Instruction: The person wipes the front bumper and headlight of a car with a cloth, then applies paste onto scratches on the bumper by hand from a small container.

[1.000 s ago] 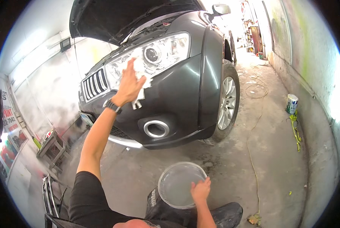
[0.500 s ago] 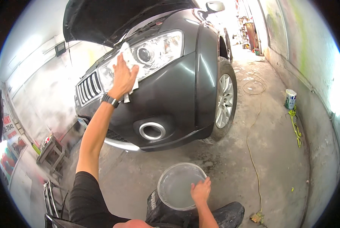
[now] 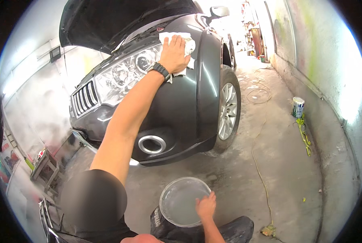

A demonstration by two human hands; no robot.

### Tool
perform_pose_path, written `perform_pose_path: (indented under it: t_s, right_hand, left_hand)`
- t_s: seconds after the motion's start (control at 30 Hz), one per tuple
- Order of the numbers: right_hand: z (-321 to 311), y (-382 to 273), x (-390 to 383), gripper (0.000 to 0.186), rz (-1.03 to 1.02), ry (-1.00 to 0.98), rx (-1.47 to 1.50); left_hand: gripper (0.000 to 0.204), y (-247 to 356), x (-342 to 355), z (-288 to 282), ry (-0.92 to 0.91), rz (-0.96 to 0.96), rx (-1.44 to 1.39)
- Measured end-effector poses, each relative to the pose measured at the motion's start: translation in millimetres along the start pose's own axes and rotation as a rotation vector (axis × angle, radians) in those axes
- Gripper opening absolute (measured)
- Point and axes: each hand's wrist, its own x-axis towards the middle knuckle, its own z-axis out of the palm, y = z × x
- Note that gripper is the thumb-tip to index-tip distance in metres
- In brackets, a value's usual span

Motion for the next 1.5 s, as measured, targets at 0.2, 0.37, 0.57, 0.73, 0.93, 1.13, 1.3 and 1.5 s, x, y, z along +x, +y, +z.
perform_pose_path:
  t_s: [0.2, 0.37, 0.57, 0.73, 0.93, 1.13, 1.3, 1.5]
  right_hand:
    - [1, 0, -1, 0.042, -0.004, 0.004, 0.02]
    - [0, 4, -1, 0.043, -0.013, 0.03, 0.025]
    - [1, 4, -1, 0.046, -0.007, -0.003, 0.005]
    - [-3, -2, -2, 0.046, -0.016, -0.039, 0.017]
    - [-2, 0, -2, 0.046, -0.024, -0.016, 0.005]
    - [3, 1, -2, 0.044, -0.044, 0.003, 0.014]
    - [1, 0, -1, 0.043, -0.057, 0.002, 0.019]
    - [0, 4, -3, 0.043, -0.03, -0.005, 0.033]
  left_hand:
    - [0.075, -2, 2, 5, -0.064, 0.028, 0.024]
    - [0.076, -24, -38, -36, -0.048, -0.026, -0.18]
    - [0.083, -102, -130, -47, -0.006, -0.278, -0.442]
    - [0.087, -181, -208, -24, 0.007, -0.499, -0.368]
    - [0.089, -210, -276, -12, -0.082, -0.699, -0.337]
    - [0.081, -171, -320, -29, -0.083, -0.511, -0.307]
    - [0.092, -92, -307, -72, -0.003, -0.293, -0.488]
    - [0.09, -15, -237, -77, 0.004, -0.125, -0.342]
